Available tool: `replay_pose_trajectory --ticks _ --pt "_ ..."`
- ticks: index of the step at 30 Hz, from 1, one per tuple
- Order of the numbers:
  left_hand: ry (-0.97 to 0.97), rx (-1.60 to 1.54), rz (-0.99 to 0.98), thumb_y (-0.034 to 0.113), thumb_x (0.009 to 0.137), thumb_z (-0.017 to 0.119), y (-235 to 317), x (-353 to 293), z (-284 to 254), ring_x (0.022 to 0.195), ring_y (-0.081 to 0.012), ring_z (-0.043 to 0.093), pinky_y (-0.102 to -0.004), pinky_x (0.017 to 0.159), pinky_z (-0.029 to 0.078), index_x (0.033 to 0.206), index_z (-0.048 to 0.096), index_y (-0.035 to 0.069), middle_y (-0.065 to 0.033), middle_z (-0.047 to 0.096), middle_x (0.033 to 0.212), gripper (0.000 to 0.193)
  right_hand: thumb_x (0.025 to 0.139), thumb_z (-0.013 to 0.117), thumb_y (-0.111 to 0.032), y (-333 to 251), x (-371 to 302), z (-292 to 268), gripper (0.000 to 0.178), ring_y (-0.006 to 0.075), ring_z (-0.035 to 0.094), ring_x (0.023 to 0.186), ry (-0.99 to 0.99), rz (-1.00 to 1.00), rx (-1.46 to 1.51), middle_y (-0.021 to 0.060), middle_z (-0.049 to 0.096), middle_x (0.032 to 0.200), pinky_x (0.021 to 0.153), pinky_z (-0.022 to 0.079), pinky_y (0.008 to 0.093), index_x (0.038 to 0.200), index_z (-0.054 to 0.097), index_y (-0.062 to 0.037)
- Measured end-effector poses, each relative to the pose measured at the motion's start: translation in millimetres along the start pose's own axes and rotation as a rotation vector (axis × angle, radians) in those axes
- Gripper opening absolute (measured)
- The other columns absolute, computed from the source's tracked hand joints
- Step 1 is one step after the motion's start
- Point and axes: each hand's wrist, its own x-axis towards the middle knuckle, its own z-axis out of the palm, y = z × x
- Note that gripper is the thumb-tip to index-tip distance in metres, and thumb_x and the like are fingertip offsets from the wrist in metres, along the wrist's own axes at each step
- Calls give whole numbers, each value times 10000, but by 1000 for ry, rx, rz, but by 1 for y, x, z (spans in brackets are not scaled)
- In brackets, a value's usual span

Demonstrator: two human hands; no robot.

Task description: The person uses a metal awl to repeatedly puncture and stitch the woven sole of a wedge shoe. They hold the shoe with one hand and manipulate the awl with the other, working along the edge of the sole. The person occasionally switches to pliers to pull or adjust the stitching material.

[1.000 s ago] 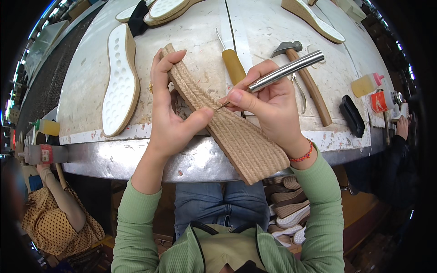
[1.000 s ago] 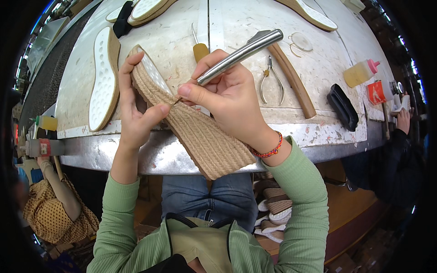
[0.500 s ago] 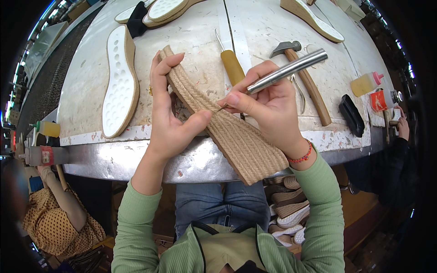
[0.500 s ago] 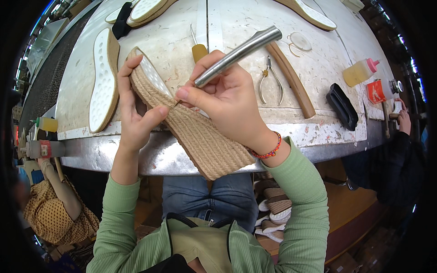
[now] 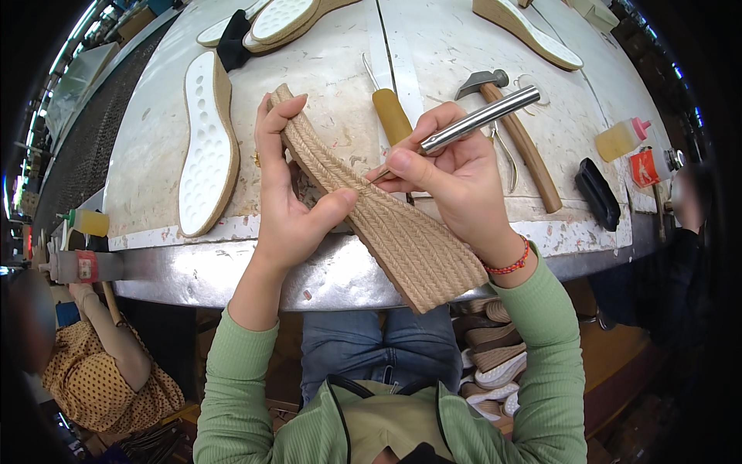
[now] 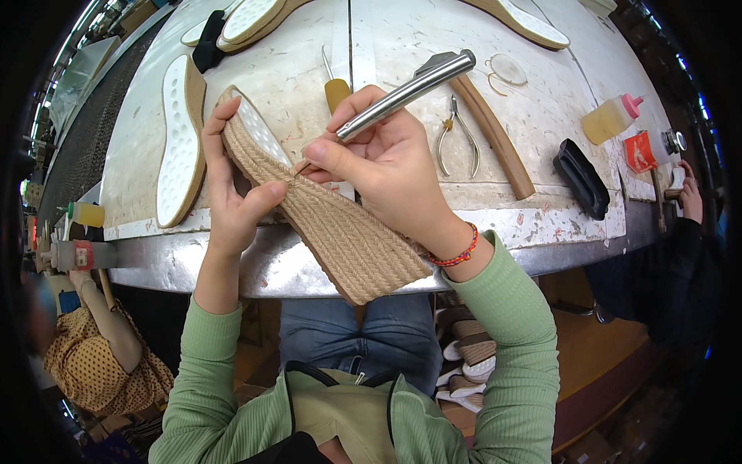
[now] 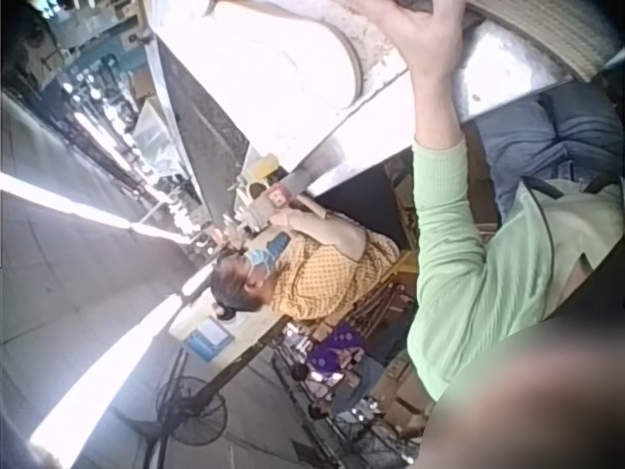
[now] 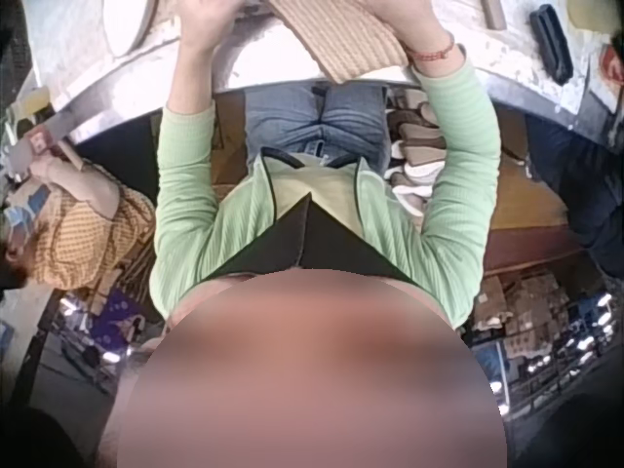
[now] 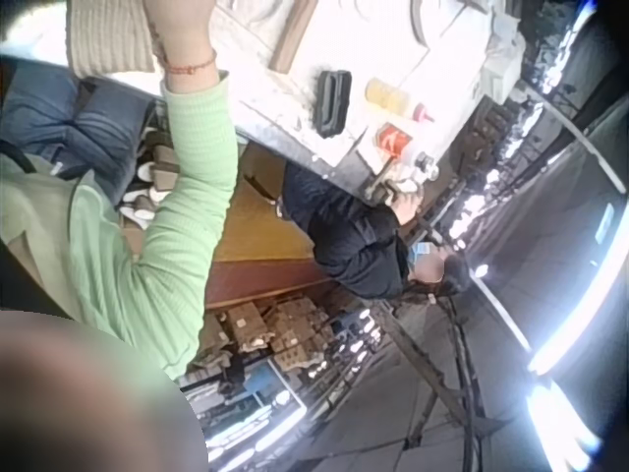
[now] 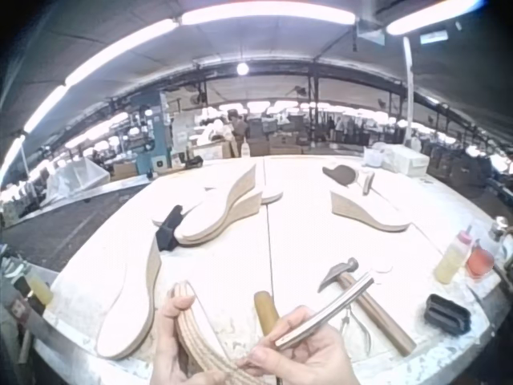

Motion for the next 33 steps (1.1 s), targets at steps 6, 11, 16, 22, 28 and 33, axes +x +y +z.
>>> replay_pose_trajectory --ticks 6,11,16,22,28,33 --pt "3 -10 -8 127 645 697 1 0 1 1324 -274 322 -412 1071 360 1412 259 53 -163 111 1485 886 845 656 33 2 0 0 219 128 667 753 7 8 -18 84 635 843 662 572 225 971 481 -6" --pt "6 27 4 145 643 700 0 1 0 1330 -270 311 -402 1090 318 1410 261 50 -163 120 1482 889 843 662 27 2 1 1 223 123 664 753 3 10 -10 78 636 836 653 565 222 968 480 -11" --pt "20 18 -12 143 637 698 1 1 2 1329 -263 304 -391 1102 289 1405 268 49 -156 135 1475 885 843 667 15 1 1 0 227 109 658 749 -19 11 -12 73 638 837 625 541 207 958 475 -22" --pt "38 -8 -33 125 627 684 4 2 5 1312 -257 319 -387 1101 287 1388 282 47 -146 168 1456 864 847 667 9 -1 3 -1 224 83 627 727 -43 4 -32 50 625 814 624 515 188 952 472 -29" --pt "51 85 -17 103 622 665 5 3 6 1305 -260 325 -379 1095 282 1364 299 51 -143 197 1438 829 851 626 68 -6 0 0 239 177 666 879 -164 -124 -330 108 620 880 765 559 284 924 429 -47" --pt "38 40 -41 99 626 662 6 5 8 1299 -266 328 -380 1089 284 1359 305 59 -144 215 1425 816 861 594 79 -6 0 -6 228 219 673 909 -160 -121 -271 123 622 893 768 580 304 932 417 -46"
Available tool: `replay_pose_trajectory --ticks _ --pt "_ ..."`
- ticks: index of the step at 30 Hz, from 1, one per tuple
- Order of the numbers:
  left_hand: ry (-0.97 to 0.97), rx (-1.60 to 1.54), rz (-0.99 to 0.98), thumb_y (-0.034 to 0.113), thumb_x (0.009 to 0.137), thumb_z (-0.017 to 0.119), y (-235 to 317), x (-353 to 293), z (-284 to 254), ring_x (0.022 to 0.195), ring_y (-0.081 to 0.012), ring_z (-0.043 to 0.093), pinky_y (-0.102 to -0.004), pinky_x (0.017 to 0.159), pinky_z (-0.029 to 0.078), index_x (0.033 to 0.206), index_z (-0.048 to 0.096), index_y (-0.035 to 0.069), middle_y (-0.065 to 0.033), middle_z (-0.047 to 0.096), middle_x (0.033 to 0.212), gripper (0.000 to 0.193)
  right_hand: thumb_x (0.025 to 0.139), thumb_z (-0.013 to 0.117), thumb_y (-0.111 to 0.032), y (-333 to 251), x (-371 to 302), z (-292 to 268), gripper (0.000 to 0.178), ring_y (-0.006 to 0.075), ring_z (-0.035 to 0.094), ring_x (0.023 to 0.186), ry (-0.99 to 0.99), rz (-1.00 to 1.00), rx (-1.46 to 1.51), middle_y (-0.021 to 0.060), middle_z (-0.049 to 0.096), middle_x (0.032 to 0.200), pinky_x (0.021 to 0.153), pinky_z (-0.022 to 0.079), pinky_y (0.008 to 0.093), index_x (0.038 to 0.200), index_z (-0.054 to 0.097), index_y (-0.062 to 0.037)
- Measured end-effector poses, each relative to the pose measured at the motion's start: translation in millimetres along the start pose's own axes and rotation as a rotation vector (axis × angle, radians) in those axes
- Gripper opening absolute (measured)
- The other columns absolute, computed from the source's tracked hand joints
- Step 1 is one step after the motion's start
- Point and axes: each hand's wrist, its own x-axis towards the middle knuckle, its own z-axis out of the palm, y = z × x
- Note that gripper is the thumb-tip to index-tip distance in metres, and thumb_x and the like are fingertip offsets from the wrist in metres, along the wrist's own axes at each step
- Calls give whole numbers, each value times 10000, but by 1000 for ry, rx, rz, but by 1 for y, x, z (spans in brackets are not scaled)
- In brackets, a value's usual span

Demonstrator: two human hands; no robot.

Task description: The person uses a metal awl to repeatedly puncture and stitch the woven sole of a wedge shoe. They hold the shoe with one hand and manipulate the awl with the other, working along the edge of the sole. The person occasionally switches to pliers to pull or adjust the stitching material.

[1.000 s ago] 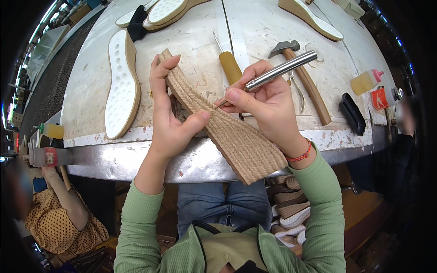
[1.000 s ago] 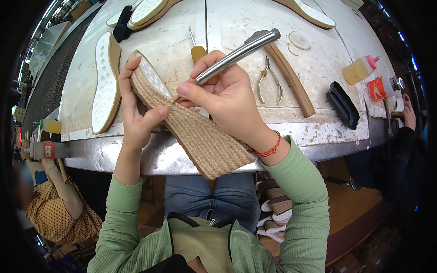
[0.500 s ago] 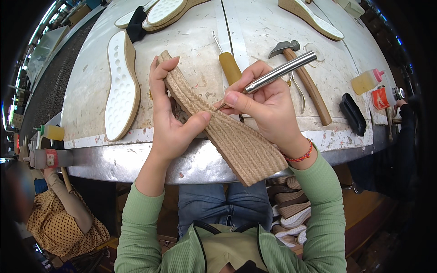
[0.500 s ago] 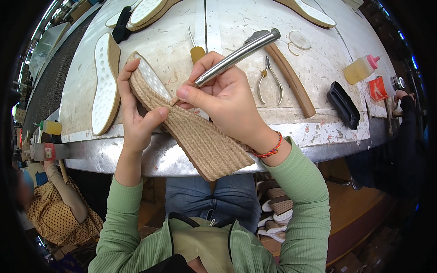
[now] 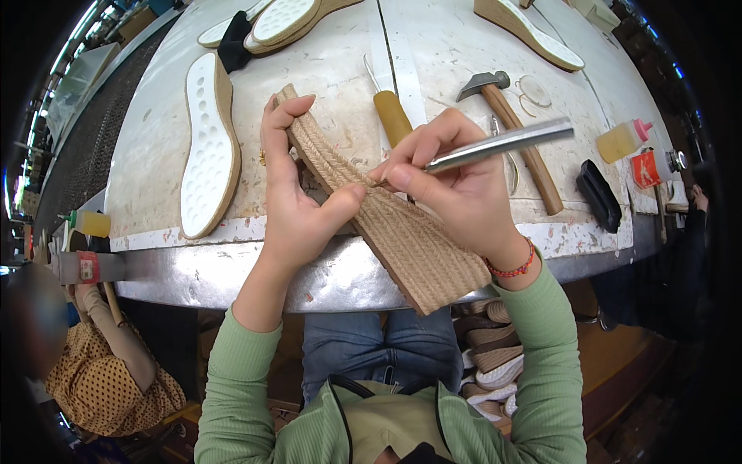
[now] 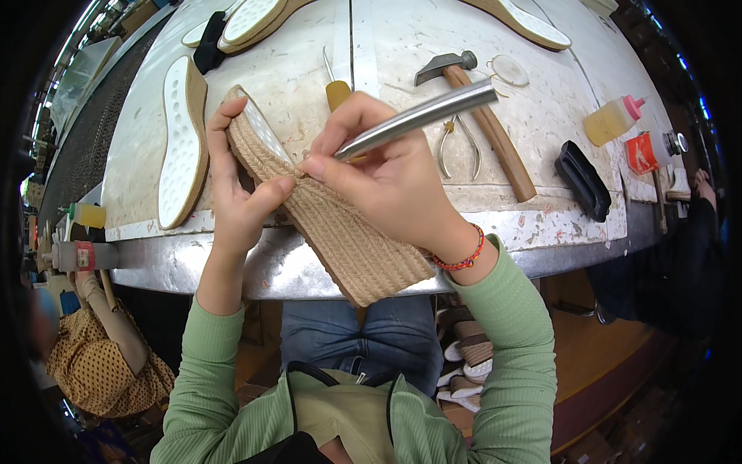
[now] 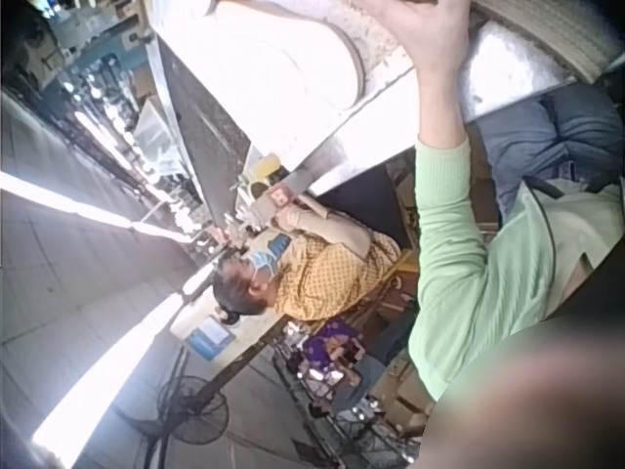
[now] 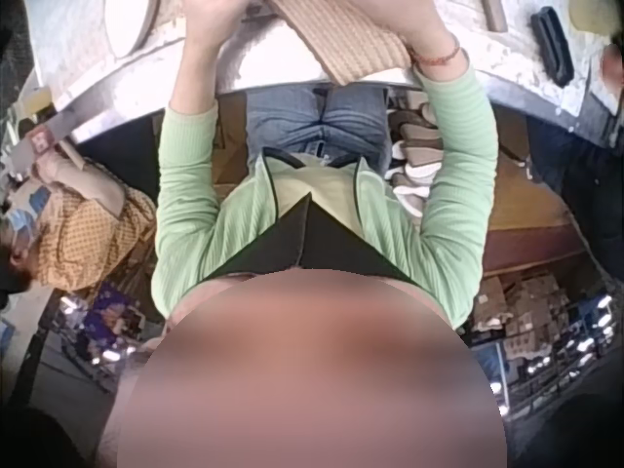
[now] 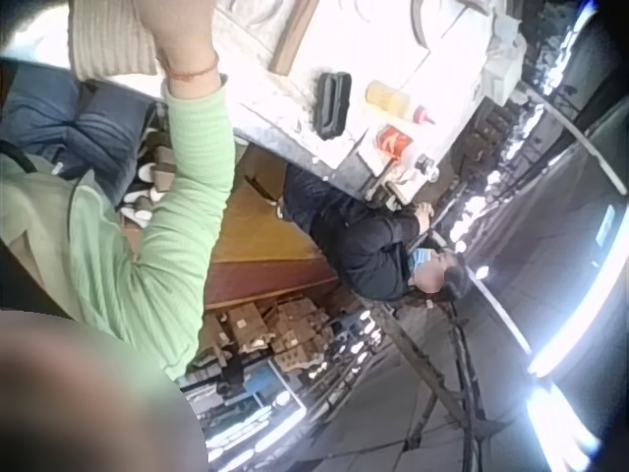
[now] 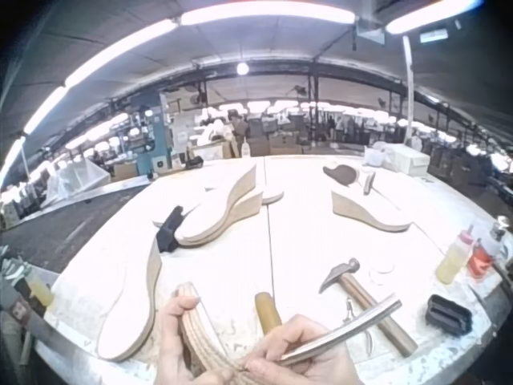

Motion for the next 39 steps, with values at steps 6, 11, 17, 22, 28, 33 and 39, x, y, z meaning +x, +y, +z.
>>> replay_pose_trajectory --ticks 6,11,17,22,28,33,39 --pt "13 -67 -9 95 624 660 -1 0 2 1303 -270 318 -390 1097 271 1351 315 67 -147 221 1418 806 878 582 48 5 0 -1 210 259 685 909 102 127 218 133 633 914 752 611 310 975 416 -36" --pt "11 -4 4 98 614 661 -3 0 -1 1333 -278 282 -396 1111 242 1352 322 68 -169 196 1442 813 861 645 2 6 0 0 211 157 674 860 132 198 284 81 621 886 733 602 260 972 466 -6" --pt "24 34 -5 109 610 657 -5 0 -2 1366 -289 242 -400 1122 209 1353 323 68 -199 176 1459 816 862 628 30 5 4 -3 221 191 678 875 50 154 164 107 625 890 723 591 257 947 436 -39" --pt "29 29 6 121 604 661 -4 0 -2 1353 -289 257 -391 1124 202 1355 318 58 -192 185 1453 828 859 619 58 -2 2 -3 238 190 660 898 -41 65 -16 117 614 883 764 552 268 901 415 -57" --pt "14 3 11 146 611 681 -5 0 -2 1332 -281 285 -385 1116 231 1361 309 53 -172 189 1449 842 857 610 70 -2 1 0 231 180 642 901 -111 -45 -83 120 611 885 784 528 280 870 416 -54" --pt "-8 -45 -11 174 633 715 -5 0 -2 1333 -283 298 -396 1103 273 1374 308 68 -172 157 1470 852 899 579 9 -1 3 -7 176 275 690 889 102 178 322 126 631 884 731 622 316 944 421 -55" --pt "-10 -94 -55 174 652 711 -6 0 -4 1355 -291 267 -405 1109 260 1384 313 75 -185 134 1486 839 882 610 9 6 4 -4 210 258 693 887 120 302 269 115 647 885 712 615 299 992 443 -56"
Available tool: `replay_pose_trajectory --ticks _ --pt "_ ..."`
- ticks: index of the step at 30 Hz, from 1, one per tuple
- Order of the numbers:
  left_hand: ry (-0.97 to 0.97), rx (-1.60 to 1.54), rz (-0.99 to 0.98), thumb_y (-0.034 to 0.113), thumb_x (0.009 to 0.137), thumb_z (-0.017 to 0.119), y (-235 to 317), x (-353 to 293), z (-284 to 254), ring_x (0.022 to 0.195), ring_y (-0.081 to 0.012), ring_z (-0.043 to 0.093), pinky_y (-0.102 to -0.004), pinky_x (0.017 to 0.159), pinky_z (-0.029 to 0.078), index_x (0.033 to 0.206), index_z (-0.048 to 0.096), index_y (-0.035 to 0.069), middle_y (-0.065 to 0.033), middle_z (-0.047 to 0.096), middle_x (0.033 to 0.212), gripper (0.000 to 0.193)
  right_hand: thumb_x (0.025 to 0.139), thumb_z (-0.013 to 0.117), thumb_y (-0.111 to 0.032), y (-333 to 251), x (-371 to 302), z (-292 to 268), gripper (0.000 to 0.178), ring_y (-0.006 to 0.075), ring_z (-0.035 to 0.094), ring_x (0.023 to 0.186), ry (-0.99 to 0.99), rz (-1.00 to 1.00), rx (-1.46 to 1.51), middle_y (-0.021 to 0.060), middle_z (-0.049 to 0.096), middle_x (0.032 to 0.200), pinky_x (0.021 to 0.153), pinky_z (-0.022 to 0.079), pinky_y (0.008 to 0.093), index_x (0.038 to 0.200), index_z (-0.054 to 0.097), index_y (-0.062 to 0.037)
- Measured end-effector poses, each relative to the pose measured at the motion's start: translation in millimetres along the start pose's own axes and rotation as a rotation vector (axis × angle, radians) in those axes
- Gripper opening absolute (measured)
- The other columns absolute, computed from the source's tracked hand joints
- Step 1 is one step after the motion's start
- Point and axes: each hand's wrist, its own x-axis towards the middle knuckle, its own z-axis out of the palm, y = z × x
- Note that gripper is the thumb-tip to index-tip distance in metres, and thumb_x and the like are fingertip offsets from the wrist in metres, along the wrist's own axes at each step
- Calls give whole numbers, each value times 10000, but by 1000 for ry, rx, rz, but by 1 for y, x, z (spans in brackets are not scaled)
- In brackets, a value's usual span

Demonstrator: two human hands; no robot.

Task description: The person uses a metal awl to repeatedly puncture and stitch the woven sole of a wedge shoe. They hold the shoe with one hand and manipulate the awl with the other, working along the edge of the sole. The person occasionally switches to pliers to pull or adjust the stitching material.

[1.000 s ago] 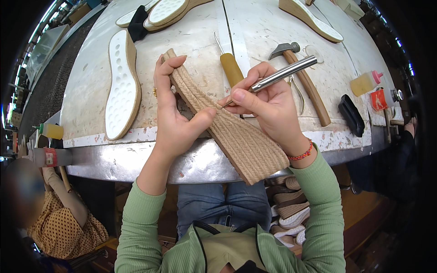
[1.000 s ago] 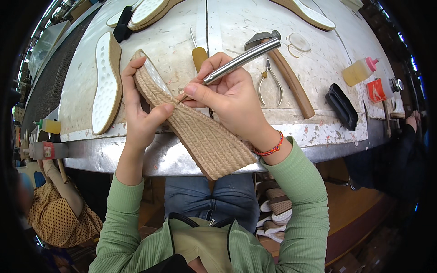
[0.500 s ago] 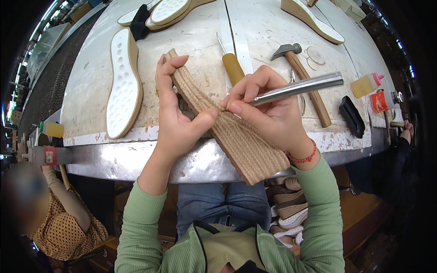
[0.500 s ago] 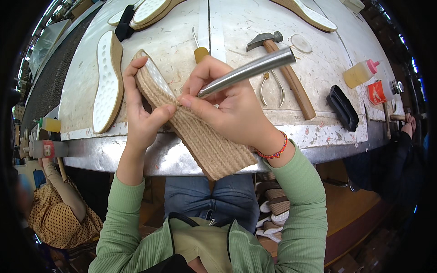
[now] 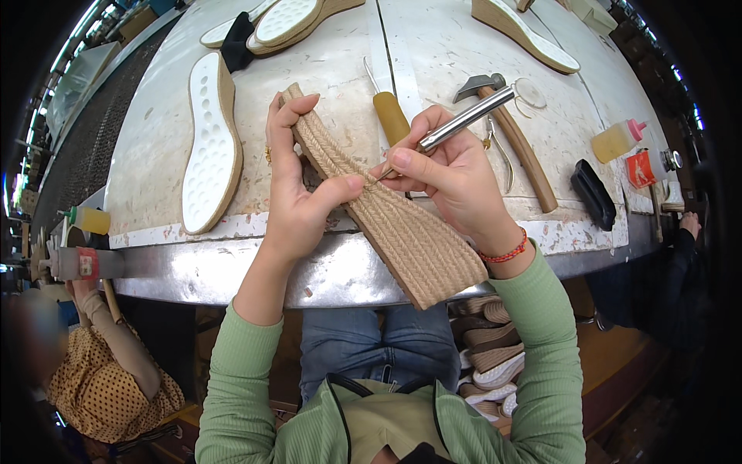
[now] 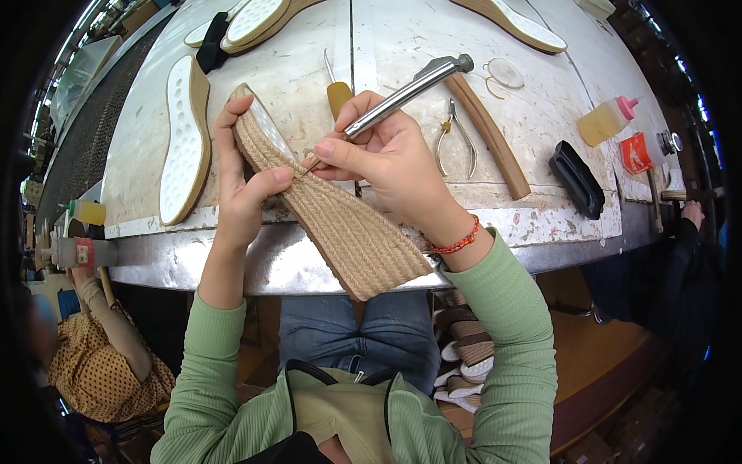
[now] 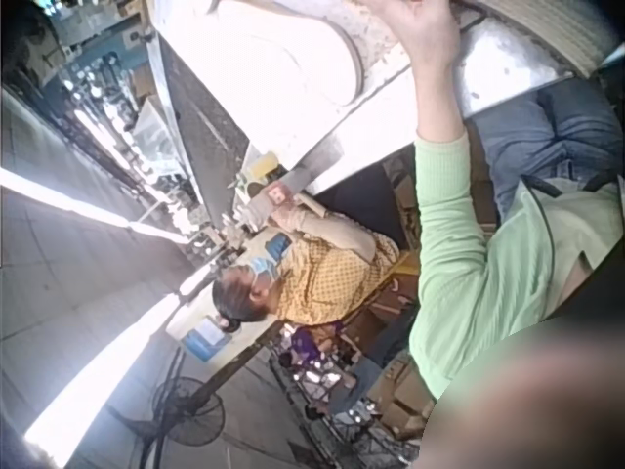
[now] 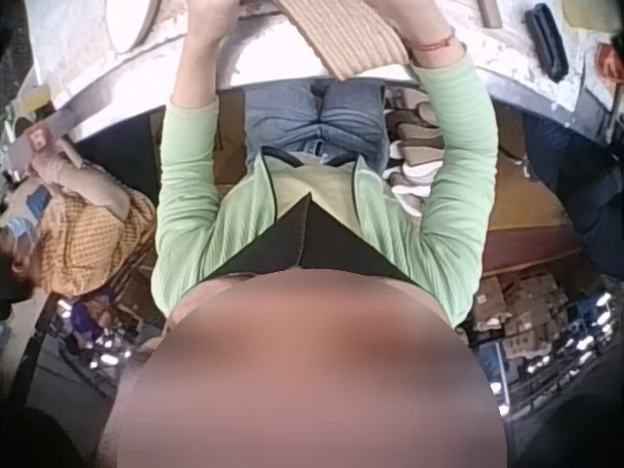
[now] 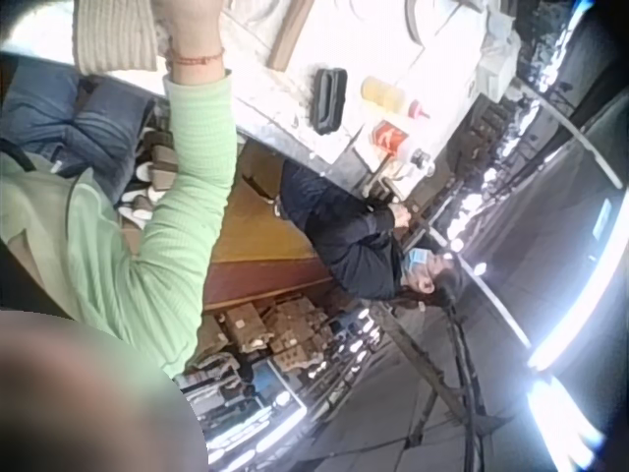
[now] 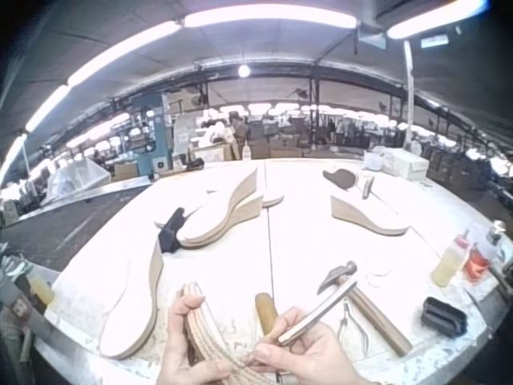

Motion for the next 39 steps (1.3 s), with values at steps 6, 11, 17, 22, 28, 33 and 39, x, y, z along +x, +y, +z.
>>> replay_pose_trajectory --ticks 6,11,17,22,28,33,39 --pt "8 8 -18 176 659 706 1 -1 0 1370 -301 245 -405 1128 216 1377 333 70 -190 140 1489 816 857 658 -17 1 -1 4 227 162 680 807 43 14 56 97 638 883 698 600 262 972 463 -26" --pt "7 -10 1 171 667 704 2 1 2 1344 -287 285 -388 1120 240 1378 332 68 -167 175 1463 809 874 618 9 1 -2 7 221 215 689 854 8 -135 -59 112 635 896 703 606 278 997 441 -40" --pt "-3 -59 -18 179 682 707 3 -1 3 1329 -282 305 -387 1112 262 1383 318 55 -160 195 1447 811 880 600 23 0 -4 1 218 248 690 895 -18 -103 -1 130 641 898 731 612 291 999 428 -37" --pt "-6 -7 15 181 690 711 2 0 1 1331 -285 304 -389 1112 261 1386 316 51 -175 192 1449 810 874 617 15 1 -4 3 209 212 683 872 -26 -142 -65 114 636 889 729 604 274 985 445 -27" --pt "-19 -54 20 173 703 714 5 0 2 1288 -273 369 -386 1091 303 1388 299 55 -178 261 1402 810 842 671 10 1 -5 4 217 114 657 812 -27 -171 -61 58 620 859 726 570 232 960 490 -12" --pt "-32 -66 24 161 711 713 8 0 2 1238 -257 424 -376 1065 347 1385 294 61 -164 326 1350 800 825 691 24 1 -6 5 203 78 626 795 -33 -220 -152 41 618 847 705 522 201 928 521 -17" --pt "-17 5 72 192 721 718 6 -2 1 1256 -266 410 -380 1081 326 1362 346 64 -163 310 1377 752 810 702 33 1 -7 10 196 59 604 795 -27 -277 -201 23 604 832 700 499 190 918 546 -14"
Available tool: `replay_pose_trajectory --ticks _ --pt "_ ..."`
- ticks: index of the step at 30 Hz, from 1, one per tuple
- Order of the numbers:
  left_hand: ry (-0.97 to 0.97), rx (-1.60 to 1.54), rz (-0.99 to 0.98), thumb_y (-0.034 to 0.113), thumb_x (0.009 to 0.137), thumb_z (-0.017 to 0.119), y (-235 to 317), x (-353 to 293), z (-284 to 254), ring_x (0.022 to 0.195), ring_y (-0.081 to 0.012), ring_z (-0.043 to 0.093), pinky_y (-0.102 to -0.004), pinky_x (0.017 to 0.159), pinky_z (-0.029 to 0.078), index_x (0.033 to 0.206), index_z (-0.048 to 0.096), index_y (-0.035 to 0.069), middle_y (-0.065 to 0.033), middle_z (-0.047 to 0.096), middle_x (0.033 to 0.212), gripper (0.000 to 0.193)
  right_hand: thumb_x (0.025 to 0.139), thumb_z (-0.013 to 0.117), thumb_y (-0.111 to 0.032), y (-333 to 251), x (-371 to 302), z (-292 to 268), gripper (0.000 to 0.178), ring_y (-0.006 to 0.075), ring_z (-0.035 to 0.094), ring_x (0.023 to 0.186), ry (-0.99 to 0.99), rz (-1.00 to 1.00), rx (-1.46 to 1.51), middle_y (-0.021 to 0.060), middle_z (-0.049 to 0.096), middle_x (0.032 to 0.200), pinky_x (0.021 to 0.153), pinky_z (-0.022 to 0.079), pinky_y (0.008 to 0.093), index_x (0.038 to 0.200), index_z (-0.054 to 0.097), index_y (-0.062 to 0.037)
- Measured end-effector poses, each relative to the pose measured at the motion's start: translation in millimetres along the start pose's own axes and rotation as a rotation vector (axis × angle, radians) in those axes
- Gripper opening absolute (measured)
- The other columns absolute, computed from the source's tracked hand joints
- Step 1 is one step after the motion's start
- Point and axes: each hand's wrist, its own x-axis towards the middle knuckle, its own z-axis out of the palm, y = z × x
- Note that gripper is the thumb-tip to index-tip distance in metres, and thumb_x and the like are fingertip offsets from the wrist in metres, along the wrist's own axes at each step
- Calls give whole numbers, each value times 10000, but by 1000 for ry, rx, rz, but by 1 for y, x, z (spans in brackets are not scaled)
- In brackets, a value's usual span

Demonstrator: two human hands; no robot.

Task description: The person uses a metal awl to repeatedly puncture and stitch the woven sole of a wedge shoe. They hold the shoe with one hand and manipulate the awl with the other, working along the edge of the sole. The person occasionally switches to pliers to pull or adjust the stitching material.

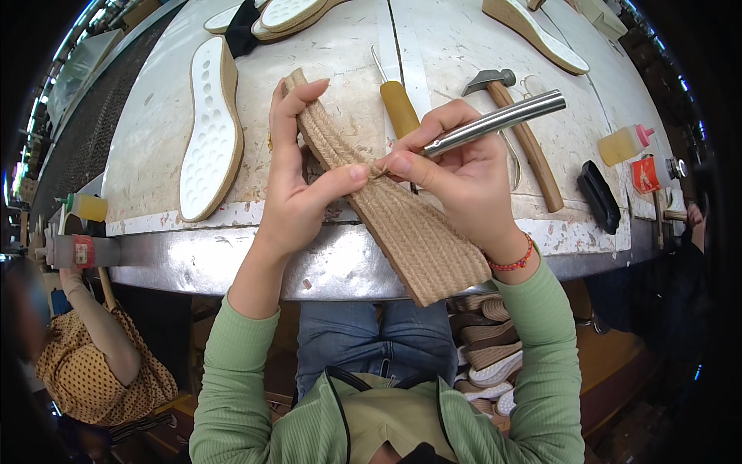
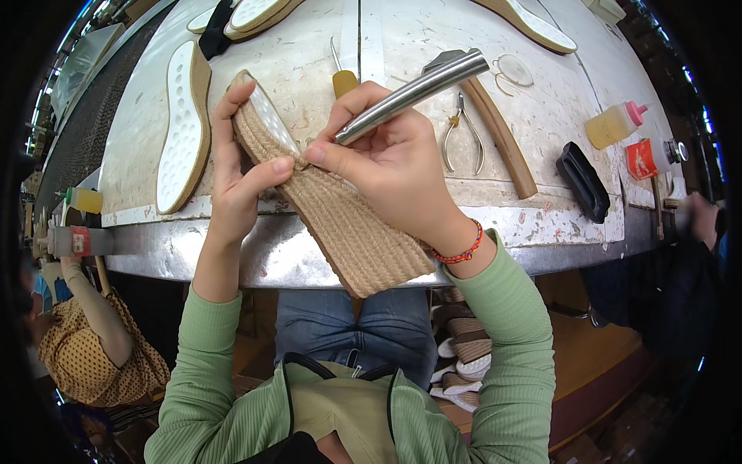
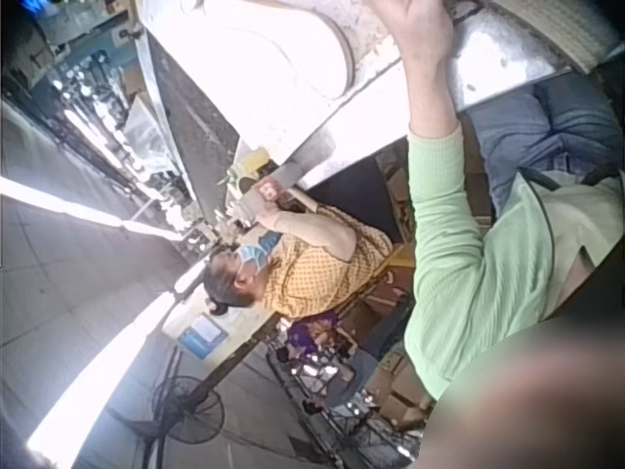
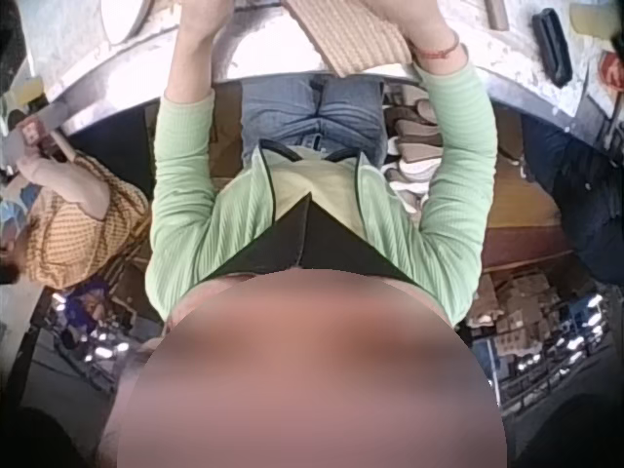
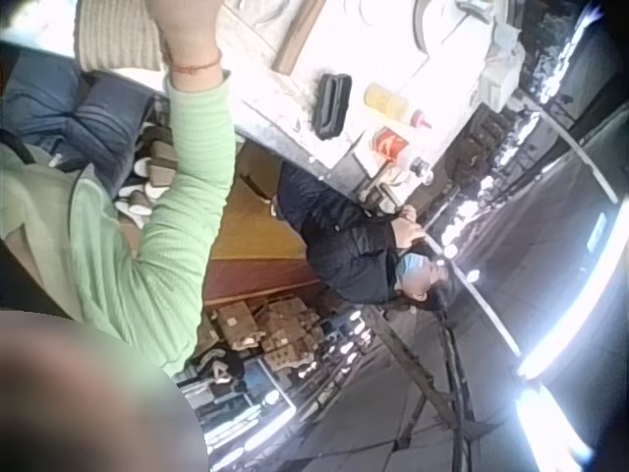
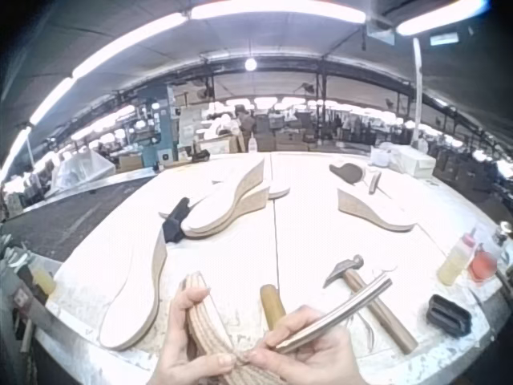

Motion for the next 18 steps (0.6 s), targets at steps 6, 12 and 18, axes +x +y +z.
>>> replay_pose_trajectory --ticks 6,12,18 --pt "-76 71 -89 227 736 703 0 -4 -5 1377 -285 246 -386 1133 197 1332 398 81 -187 275 1412 685 809 700 33 -2 0 3 193 69 609 791 -34 -115 -146 29 600 837 690 500 197 926 550 0" --pt "-36 117 79 260 648 698 -6 -2 -2 1448 -329 -7 -456 1136 142 1297 413 75 -218 279 1412 732 836 683 5 -2 4 -6 202 112 655 792 15 198 216 51 615 858 696 575 235 948 515 -12" --pt "-16 205 133 251 613 674 -10 0 0 1445 -365 -33 -474 1127 144 1263 421 67 -196 336 1361 722 832 694 -9 3 6 -7 218 118 660 786 -3 185 175 42 617 853 693 588 243 944 508 -26"
